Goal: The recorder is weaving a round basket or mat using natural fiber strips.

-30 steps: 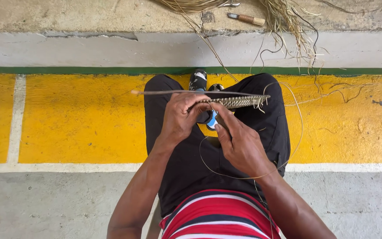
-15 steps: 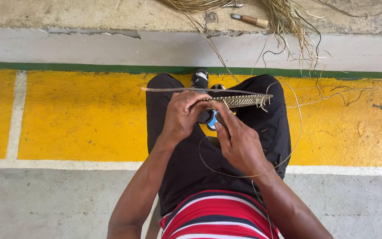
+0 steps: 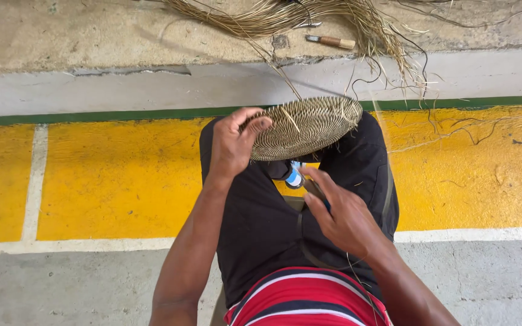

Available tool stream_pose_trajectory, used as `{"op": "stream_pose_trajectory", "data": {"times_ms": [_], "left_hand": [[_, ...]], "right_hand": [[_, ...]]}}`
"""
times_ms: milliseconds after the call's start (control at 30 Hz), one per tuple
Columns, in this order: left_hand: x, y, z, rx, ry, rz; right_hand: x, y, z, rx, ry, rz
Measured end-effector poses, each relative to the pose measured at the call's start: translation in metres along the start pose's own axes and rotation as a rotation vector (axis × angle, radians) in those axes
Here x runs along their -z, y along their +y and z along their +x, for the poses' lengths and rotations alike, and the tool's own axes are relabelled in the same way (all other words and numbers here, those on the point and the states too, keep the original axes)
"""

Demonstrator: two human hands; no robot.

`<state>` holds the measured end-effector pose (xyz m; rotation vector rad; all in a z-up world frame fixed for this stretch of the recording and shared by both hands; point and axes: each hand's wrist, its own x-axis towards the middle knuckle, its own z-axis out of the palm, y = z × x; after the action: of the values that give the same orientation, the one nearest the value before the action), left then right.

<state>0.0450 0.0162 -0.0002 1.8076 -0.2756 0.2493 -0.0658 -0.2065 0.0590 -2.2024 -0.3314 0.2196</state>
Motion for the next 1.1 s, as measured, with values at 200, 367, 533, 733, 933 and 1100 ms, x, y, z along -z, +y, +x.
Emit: {"op": "stream_pose_trajectory", "data": {"times_ms": [200,367,533,733,933,1100], "left_hand": [[0.010,-0.009,0.016,0.192,0.018,-0.069],[-0.002,-0.019,0.015,0.203,0.036,-0.318],[0.000,-0.033,0.011,0.230,0.031,-0.392],[0.009,-0.037,-0.002,0.270,0.020,-0.460],[0.009,0.002,-0.010,0.180,-0.042,-0.054],[-0.008,0.030,-0.018,0.015,-0.080,0.054]], "right_hand": [[-0.009,0.054,-0.057,-0.208,-0.377,-0.221],[-0.022,0.083,-0.087,-0.220,-0.345,-0.235],[-0.007,0.054,-0.058,-0.333,-0.114,-0.085],[-0.007,0.035,-0.029,-0.201,-0.042,-0.021],[-0.005,0.020,-0.013,-0.140,-0.013,0.061],[0.003,0.007,0.003,-0.030,0.158,0.135]]}}
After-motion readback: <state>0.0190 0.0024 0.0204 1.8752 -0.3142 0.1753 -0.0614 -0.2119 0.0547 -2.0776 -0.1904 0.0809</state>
